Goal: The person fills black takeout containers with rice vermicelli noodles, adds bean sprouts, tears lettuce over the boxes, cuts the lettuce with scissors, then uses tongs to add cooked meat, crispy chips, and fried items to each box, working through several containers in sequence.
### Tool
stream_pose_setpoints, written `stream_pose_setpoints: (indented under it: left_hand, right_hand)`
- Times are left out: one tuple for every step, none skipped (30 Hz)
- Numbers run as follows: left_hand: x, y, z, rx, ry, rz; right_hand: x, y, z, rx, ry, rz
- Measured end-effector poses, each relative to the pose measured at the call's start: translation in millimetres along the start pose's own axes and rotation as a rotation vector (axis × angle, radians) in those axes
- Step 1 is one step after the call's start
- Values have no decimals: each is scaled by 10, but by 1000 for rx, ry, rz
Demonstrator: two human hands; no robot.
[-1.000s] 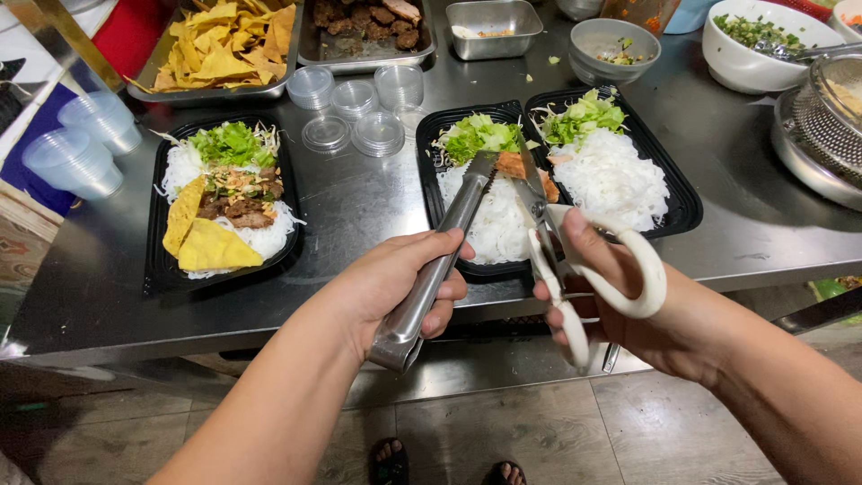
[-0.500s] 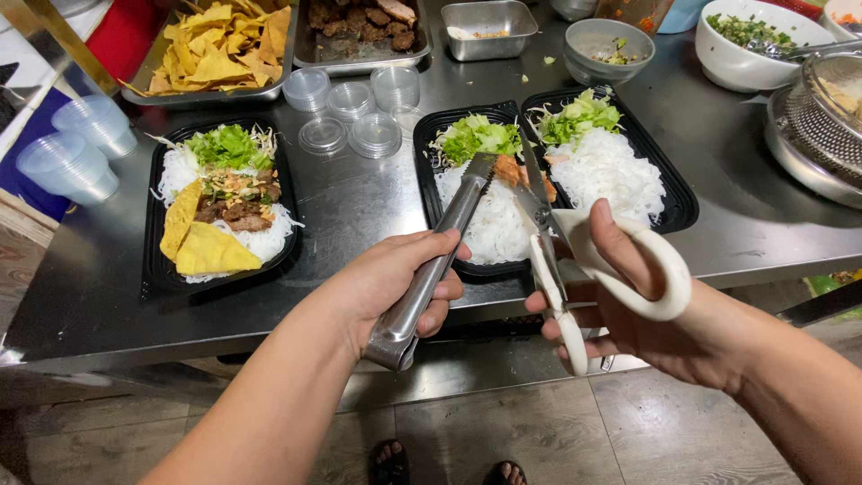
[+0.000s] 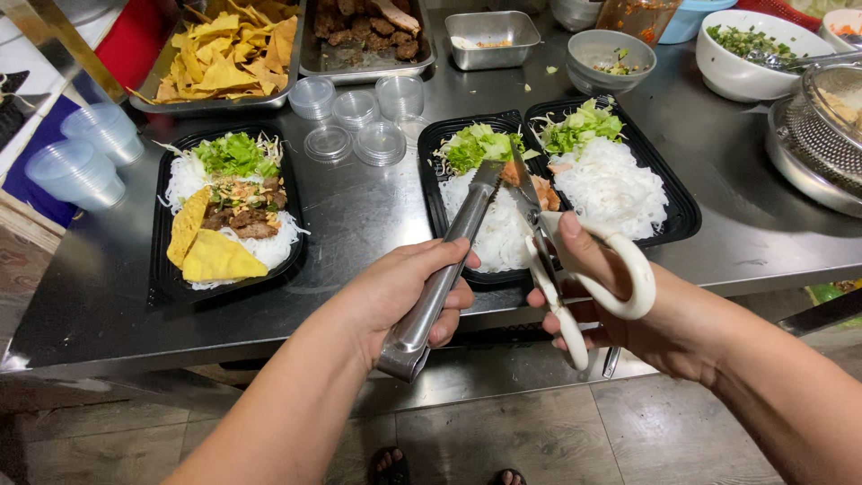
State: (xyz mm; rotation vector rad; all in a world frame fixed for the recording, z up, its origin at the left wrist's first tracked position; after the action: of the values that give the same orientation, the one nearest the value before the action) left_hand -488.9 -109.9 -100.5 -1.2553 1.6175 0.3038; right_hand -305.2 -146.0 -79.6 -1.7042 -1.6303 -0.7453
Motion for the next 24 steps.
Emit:
stream_pose_setpoints:
  left_hand:
    - [11,12,5,-12,6,7]
    - [26,21,10,-23,13,14]
    - [31,22,16,-30,8,26]
    - [34,22,21,-37,2,37]
    - [35,24,25,-44,-3,48]
    - [46,10,27,-31,5,37]
    - [55,-2,25,-18,13,26]
    - [60,-15,23,-5,21,15]
    - [50,-12,18,-6,14,21]
    - [37,-11,13,-8,7,27]
    - [22,-9,7,-10,2,34]
    - [13,-9,-1,-13,-1,34]
    - [3,-13,-9,-15,-3,33]
    - [-4,-22,-15,-16,-4,34]
    - [-5,-41,-20,-12,-3,37]
    - [-3,-63,-22,-8,-2,41]
    - [0,-84,-22,-5,-1,45]
    - [6,-116,-22,9,-2,46]
    - [13,-143,-22,22,-3,48]
    - [16,-159,-24,35,-4,50]
    - [15,-160,-27,37,-8,53]
    - [15,-154,-29,40,-12,54]
    - [13,-144,-31,42,-15,56]
    - [18,-115,-34,30,-9,55]
  right_hand:
    - [-4,10,15,-11,12,4]
    - [-17,28,27,-23,24,8]
    - [2,-38,29,64,75,57]
    - [20,-103,22,152,126,106]
    - [44,-163,4,240,176,155]
    - [31,-153,8,238,181,164]
    - [21,-144,6,235,187,174]
    - [20,-137,0,233,193,184]
    - [10,-118,-5,214,182,190]
    - [6,-97,-20,194,170,197]
    - [9,-79,-39,175,158,204]
    - [-10,-76,-67,170,123,181]
    - [-25,-73,-96,164,89,157]
    - [-40,-67,-124,157,54,135]
    - [-62,-43,-133,120,12,98]
    - [-82,-28,-127,84,-31,61]
    - [-109,-9,-122,48,-74,24]
    - [-74,-45,-110,70,-48,19]
    - [-43,-80,-91,91,-21,15]
    - [-18,-115,-77,114,5,10]
    - [-22,-109,-63,98,3,15]
    - [-30,-94,-59,81,0,19]
    - [-38,-78,-56,64,-3,24]
    - [-52,-76,-57,71,-11,27]
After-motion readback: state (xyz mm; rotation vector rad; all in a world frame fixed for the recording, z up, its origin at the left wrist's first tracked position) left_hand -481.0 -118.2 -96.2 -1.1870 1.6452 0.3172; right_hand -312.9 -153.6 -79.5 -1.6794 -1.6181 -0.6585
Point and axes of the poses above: each hand's wrist, its own z-axis towards the middle knuckle, its own y-axis out of the back of the hand, x = y × z, the point moved 9 cm from there along z, towards the middle knuckle, and after that the axes turned 7 degrees about z, right-handed, at the moved point
